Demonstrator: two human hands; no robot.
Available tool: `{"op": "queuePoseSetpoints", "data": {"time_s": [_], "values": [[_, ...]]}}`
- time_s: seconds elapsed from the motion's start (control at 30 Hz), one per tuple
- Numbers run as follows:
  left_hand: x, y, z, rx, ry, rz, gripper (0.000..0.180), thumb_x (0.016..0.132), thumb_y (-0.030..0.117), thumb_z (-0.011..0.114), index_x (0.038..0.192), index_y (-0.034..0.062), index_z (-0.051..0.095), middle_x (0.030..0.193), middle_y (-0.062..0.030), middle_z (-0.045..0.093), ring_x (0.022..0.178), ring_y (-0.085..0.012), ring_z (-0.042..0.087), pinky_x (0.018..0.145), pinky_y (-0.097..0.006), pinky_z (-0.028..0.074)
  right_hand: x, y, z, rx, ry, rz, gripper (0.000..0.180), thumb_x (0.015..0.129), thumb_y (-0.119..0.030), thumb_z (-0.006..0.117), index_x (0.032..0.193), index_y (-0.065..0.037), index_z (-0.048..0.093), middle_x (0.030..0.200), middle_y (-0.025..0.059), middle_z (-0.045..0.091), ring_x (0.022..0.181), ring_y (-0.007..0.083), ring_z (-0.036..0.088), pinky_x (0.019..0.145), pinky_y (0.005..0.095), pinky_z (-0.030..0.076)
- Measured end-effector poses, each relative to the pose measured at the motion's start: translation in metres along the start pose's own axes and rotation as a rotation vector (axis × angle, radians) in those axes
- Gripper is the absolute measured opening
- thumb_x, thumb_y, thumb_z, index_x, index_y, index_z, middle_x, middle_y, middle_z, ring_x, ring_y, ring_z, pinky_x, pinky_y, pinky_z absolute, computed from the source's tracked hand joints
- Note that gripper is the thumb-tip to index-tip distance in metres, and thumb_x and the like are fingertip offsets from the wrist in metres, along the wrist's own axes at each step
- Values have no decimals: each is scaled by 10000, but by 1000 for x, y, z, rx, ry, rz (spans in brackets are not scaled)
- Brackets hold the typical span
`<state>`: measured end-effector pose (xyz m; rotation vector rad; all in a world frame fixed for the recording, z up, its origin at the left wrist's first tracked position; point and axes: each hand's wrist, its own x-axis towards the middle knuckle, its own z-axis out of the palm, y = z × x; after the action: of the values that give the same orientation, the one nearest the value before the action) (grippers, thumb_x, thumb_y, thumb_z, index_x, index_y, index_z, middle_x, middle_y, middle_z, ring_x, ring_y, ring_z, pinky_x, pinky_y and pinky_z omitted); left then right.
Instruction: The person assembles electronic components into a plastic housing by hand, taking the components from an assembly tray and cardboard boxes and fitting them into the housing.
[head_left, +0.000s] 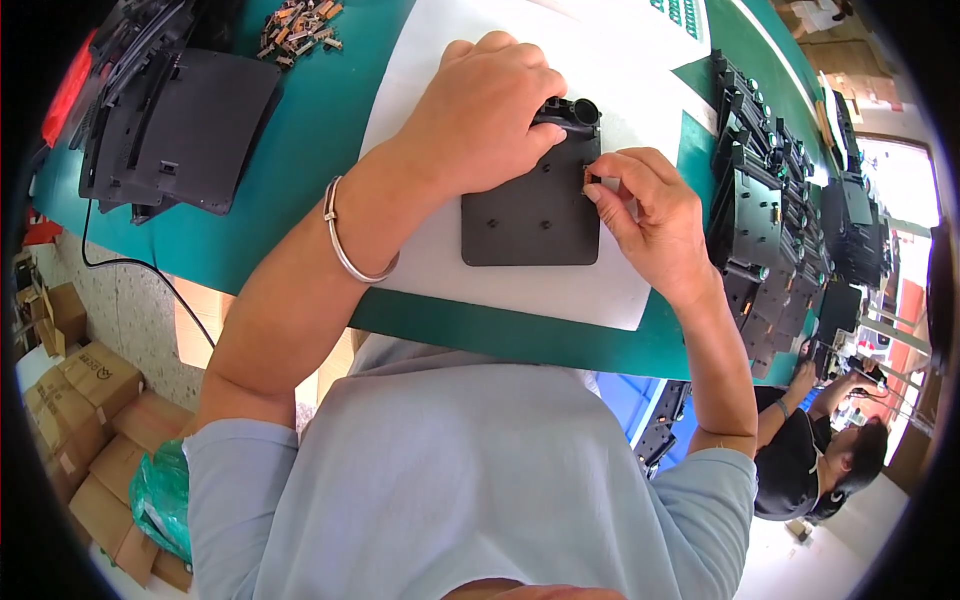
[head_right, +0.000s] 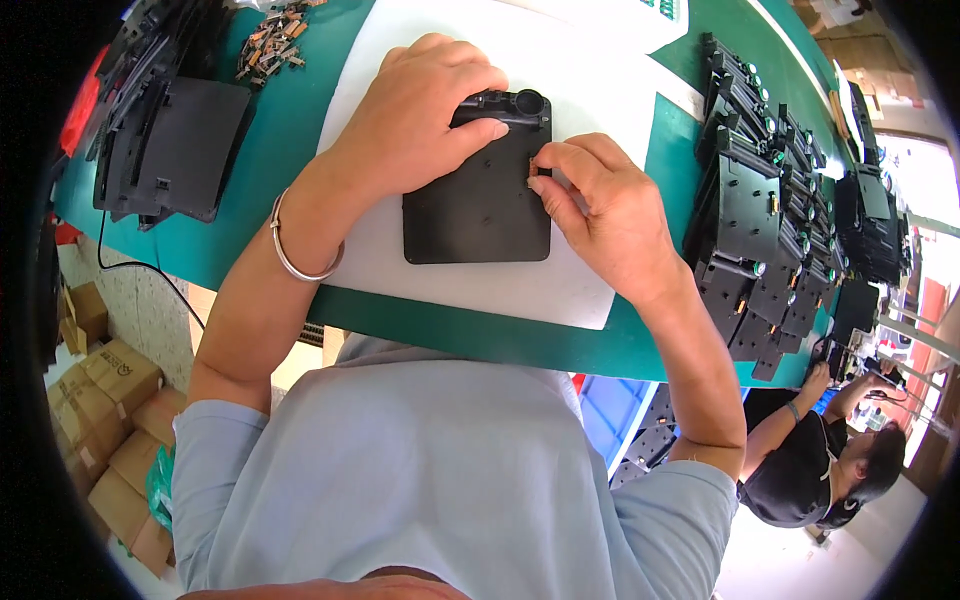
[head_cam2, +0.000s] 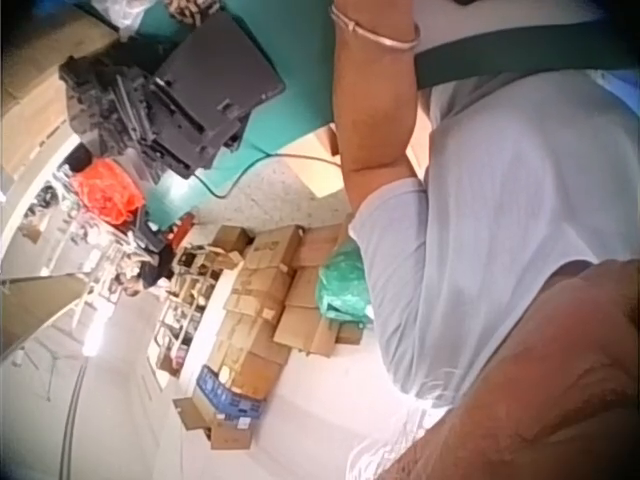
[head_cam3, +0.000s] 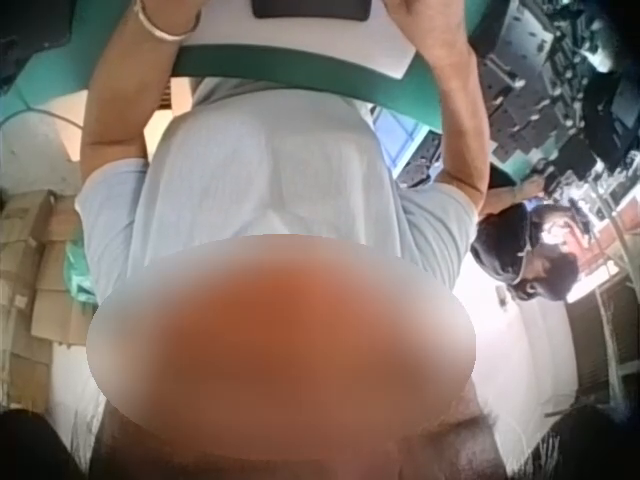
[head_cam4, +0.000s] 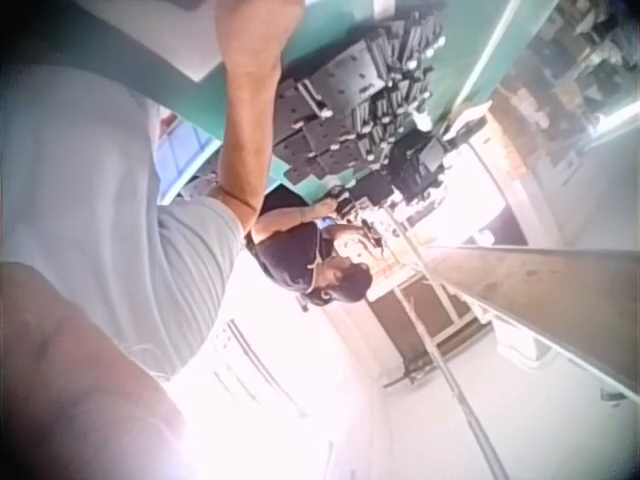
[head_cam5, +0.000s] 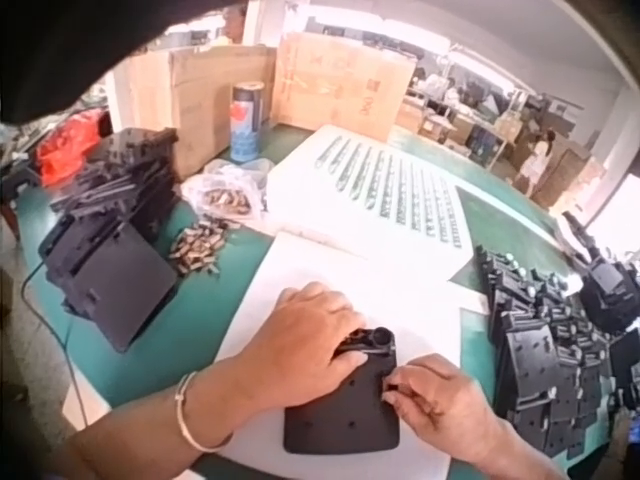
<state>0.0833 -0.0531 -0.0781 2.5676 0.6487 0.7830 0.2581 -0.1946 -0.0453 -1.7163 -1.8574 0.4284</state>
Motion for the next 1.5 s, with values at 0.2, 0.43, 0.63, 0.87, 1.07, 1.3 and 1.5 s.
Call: {"op": "queuePoseSetpoints", "data": {"time_s": [0.2,0.43,0.63,0.87,1.07,1.3,1.5], "values": [[-1,0,0,-7,8,-1,283,787,213,734,1029,80,668,1043,-61,641,1050,-270,559,922,-415,416,-3,-2,3,-82,42,-47,197,821,-12,734,1004,-5,661,929,109,651,672,227,660,581,317,540],[-3,0,2,-9,4,-1,284,788,217,736,1028,81,668,1050,-64,642,1062,-273,559,926,-417,416,-3,0,-2,-18,-4,-35,220,815,-17,747,1018,-16,662,912,101,647,675,207,659,589,285,543],[1,0,-2,1,4,3,285,783,224,735,1019,81,666,1043,-68,641,1048,-283,559,914,-425,419,2,2,-7,8,-30,-18,210,818,-11,738,1014,-26,666,892,97,645,667,196,658,587,285,539],[5,0,-2,-18,-19,1,276,762,282,744,953,89,693,966,-58,627,1034,-263,548,871,-442,406,5,-5,-15,-47,-36,-6,223,810,-32,747,1018,-34,665,878,115,663,640,224,656,574,318,532],[-1,7,-8,-42,-50,-24,313,745,233,749,1009,96,653,1024,-79,607,1053,-295,530,891,-442,385,44,-11,-44,-129,60,-124,196,834,-47,721,1023,-31,671,867,122,671,648,236,662,588,338,529],[1,6,-6,-95,-49,-56,317,732,208,781,1005,102,658,1028,-63,615,1074,-285,525,916,-444,370,171,29,-51,-337,176,-98,108,843,-131,661,918,-71,709,903,160,696,821,350,680,728,432,542],[1,5,-7,-105,-46,-56,323,732,193,785,1016,101,661,1027,-52,606,1075,-272,520,919,-428,365,232,40,-30,-527,-15,71,140,824,-164,626,887,-100,733,916,149,717,842,339,696,788,425,553]]}}
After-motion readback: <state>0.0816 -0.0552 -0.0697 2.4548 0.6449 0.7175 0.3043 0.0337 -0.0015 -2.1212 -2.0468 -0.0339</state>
